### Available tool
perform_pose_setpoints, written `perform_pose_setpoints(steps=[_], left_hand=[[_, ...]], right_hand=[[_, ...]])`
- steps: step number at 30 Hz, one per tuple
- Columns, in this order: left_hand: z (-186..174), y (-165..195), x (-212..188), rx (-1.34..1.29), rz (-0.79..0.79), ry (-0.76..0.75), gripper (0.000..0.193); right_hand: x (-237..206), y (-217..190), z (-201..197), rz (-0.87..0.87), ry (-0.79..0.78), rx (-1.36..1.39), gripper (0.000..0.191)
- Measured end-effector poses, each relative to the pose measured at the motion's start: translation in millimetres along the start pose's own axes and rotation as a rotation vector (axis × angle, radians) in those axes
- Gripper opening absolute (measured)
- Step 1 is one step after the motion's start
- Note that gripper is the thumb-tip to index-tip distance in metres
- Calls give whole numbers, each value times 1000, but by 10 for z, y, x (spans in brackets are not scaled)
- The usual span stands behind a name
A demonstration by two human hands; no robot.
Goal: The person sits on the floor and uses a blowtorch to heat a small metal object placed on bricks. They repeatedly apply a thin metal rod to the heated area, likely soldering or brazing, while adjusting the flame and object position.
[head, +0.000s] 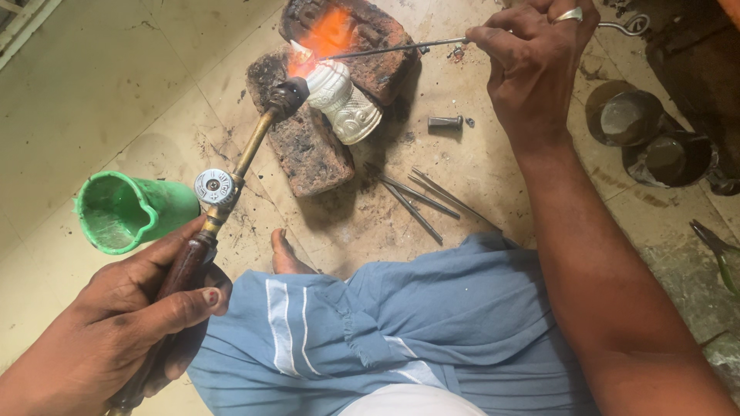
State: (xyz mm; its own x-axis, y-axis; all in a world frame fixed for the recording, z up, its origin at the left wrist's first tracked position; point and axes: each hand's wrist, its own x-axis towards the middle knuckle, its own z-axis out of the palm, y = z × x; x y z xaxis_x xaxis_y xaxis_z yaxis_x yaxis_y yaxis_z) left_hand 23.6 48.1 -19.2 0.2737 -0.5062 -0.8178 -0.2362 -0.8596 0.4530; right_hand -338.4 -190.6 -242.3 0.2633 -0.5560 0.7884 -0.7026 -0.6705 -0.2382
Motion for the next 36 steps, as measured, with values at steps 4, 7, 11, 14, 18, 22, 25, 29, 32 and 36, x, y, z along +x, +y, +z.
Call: perform_pose_setpoints(steps=[4,7,11,14,18,22,25,29,32,36], left_hand=[[0,2,0,-22,24,-20,72],[-9,-14,1,-55,61,-50,71],[-30,-49,8,-50,40,-34,74],[-50,-67,12,-57,42,-38,75],[-62,-90,19,-66,169,-73,72],[-77,-135,0,-88,206,-68,73],[-77,-198,-64,-20,40,12,77],[-58,-259,-141,139,-4,-197,83],[-19,-271,-122,145,14,-242,78],[-67,-248,-82,-48,62,-195,73]], right_hand=[[9,-6,-3,3,-2,5,20],[25,-2,-1,-5,3,13,21],[34,-4,-6,0,1,43,20],[47,-2,-5,-33,13,45,24],[56,-23,-20,-18,1,45,26],[83,-55,-49,3,-12,50,28],[113,-62,-96,-15,11,76,26],[138,-59,-159,-31,42,107,21],[160,-50,-134,-45,58,113,19],[130,-59,-89,-34,43,72,23]])
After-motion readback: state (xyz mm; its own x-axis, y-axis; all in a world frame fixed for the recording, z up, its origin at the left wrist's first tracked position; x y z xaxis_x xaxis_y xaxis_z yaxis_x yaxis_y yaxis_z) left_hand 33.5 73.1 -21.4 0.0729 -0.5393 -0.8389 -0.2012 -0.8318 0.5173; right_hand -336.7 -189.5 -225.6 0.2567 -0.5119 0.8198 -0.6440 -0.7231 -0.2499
